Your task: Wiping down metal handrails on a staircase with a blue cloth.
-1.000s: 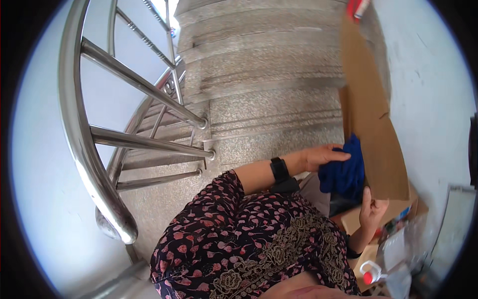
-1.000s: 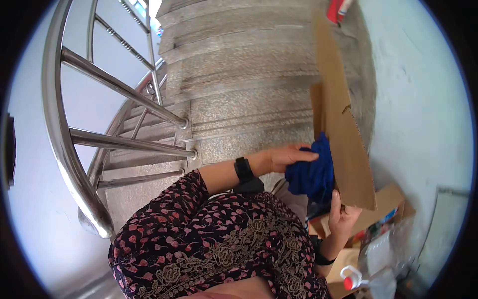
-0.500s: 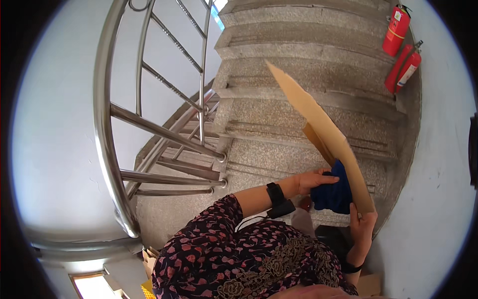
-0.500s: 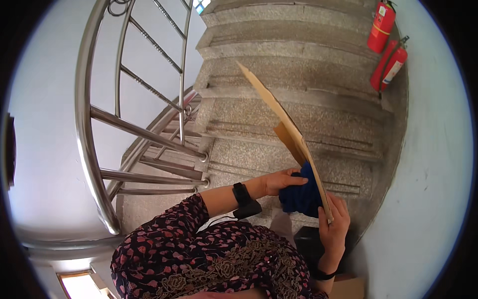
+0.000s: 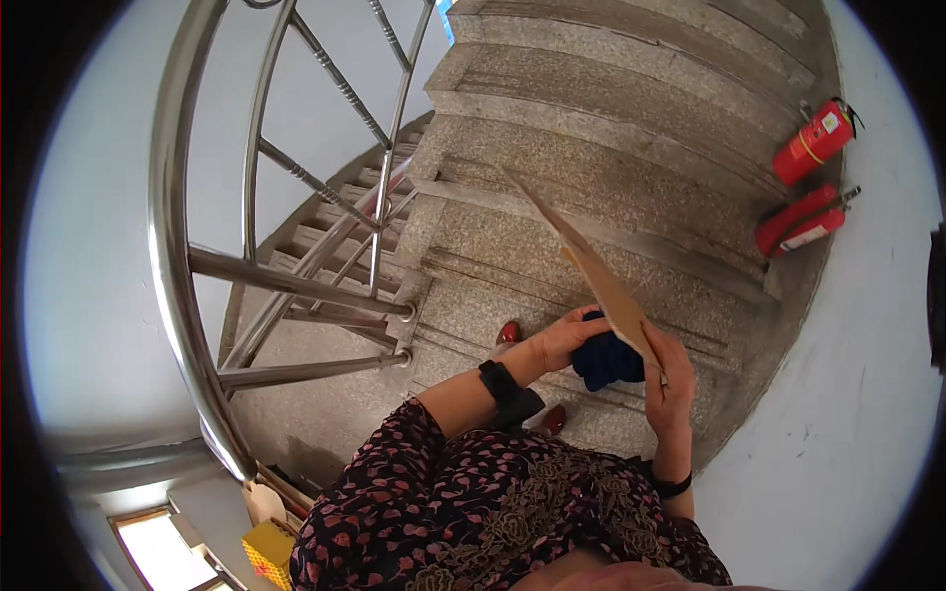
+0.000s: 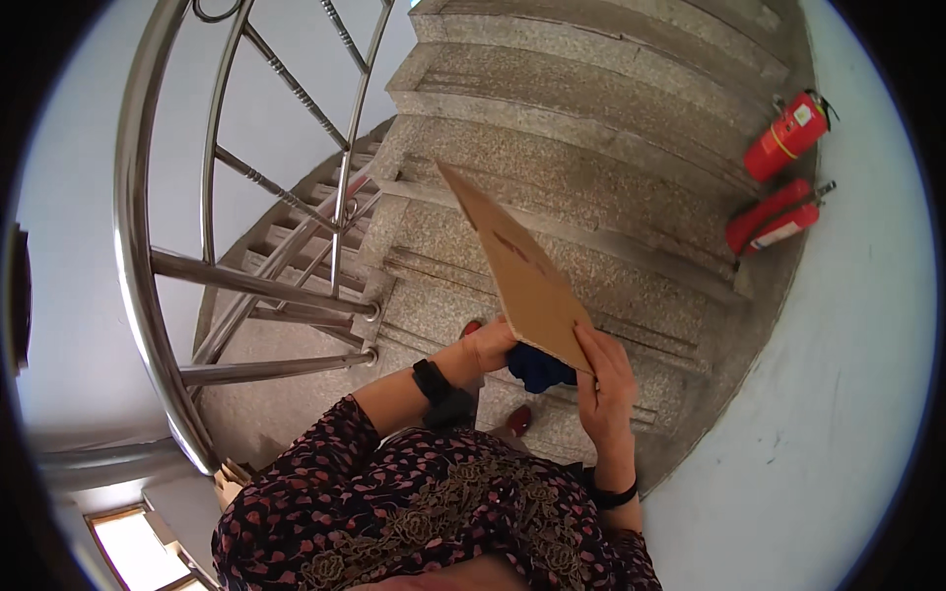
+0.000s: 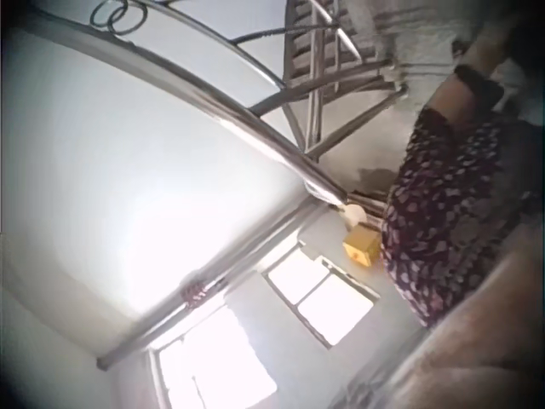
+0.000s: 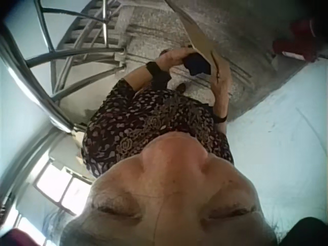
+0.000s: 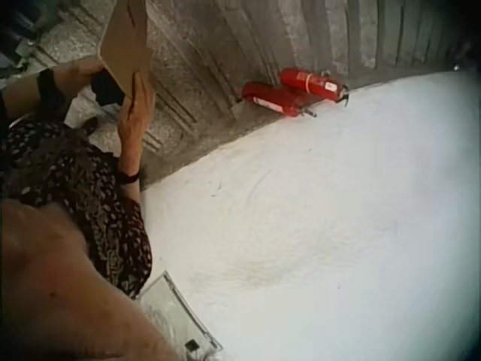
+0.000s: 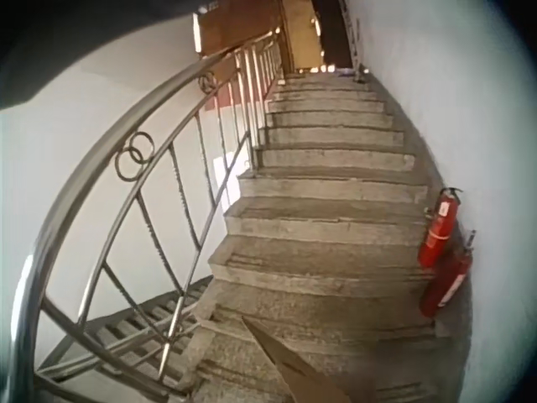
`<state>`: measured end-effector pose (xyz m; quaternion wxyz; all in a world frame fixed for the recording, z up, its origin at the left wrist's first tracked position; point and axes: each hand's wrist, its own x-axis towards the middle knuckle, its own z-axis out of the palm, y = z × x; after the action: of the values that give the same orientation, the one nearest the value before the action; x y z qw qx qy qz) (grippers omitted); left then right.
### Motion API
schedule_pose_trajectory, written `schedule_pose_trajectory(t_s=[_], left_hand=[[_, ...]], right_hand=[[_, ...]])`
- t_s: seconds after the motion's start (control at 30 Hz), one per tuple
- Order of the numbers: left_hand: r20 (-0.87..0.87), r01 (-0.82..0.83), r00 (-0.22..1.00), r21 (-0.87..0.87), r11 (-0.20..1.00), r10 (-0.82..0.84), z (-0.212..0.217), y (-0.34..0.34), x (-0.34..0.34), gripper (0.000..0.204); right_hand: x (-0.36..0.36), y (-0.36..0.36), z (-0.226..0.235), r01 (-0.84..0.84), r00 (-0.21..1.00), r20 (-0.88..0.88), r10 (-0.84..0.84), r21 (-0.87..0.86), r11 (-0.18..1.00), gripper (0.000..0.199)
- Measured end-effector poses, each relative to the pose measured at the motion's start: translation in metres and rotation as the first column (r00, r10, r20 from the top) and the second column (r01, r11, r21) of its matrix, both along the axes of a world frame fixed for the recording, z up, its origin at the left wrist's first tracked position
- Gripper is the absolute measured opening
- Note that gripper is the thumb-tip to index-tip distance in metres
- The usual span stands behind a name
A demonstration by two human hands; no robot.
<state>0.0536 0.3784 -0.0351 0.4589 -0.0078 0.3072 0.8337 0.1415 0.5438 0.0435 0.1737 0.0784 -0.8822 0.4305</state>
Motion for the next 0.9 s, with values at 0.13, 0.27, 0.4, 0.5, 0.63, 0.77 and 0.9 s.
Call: schedule_pose_trajectory(t_s=[0.13,0.27,0.4,0.5,0.63,0.77,0.9], left_hand=[[0.006,-0.045,0.999,0.055,0.997,0.044,0.006,-0.018,-0.065,0.025],[0.088,-0.035,0.996,0.032,0.999,0.032,0.061,-0.036,-0.129,0.024],[0.081,-0.012,0.997,0.106,0.994,0.004,0.109,-0.042,-0.183,0.023],[0.108,-0.068,0.993,0.122,0.990,0.055,0.131,-0.029,-0.212,0.023],[0.151,-0.024,0.988,0.160,0.987,0.000,0.128,-0.006,-0.255,0.023],[0.107,0.038,0.993,0.102,0.994,-0.049,0.165,0.006,-0.303,0.024],[0.082,-0.010,0.997,0.053,0.999,0.006,0.166,0.030,-0.349,0.023]], right_hand=[[-0.076,-0.023,0.018,-0.039,0.997,0.068,0.033,0.087,0.995,0.031],[-0.139,-0.045,0.054,0.029,0.998,0.059,-0.032,0.055,0.998,0.031],[-0.188,-0.054,0.107,0.048,0.996,0.073,-0.052,0.058,0.997,0.030],[-0.221,-0.050,0.133,0.069,0.995,0.060,-0.075,0.094,0.993,0.030],[-0.258,-0.041,0.154,0.093,0.994,0.035,-0.099,0.142,0.985,0.030],[-0.298,-0.023,0.159,0.157,0.987,0.026,-0.160,0.092,0.983,0.031],[-0.349,0.004,0.166,0.137,0.991,-0.009,-0.137,0.103,0.985,0.031]])
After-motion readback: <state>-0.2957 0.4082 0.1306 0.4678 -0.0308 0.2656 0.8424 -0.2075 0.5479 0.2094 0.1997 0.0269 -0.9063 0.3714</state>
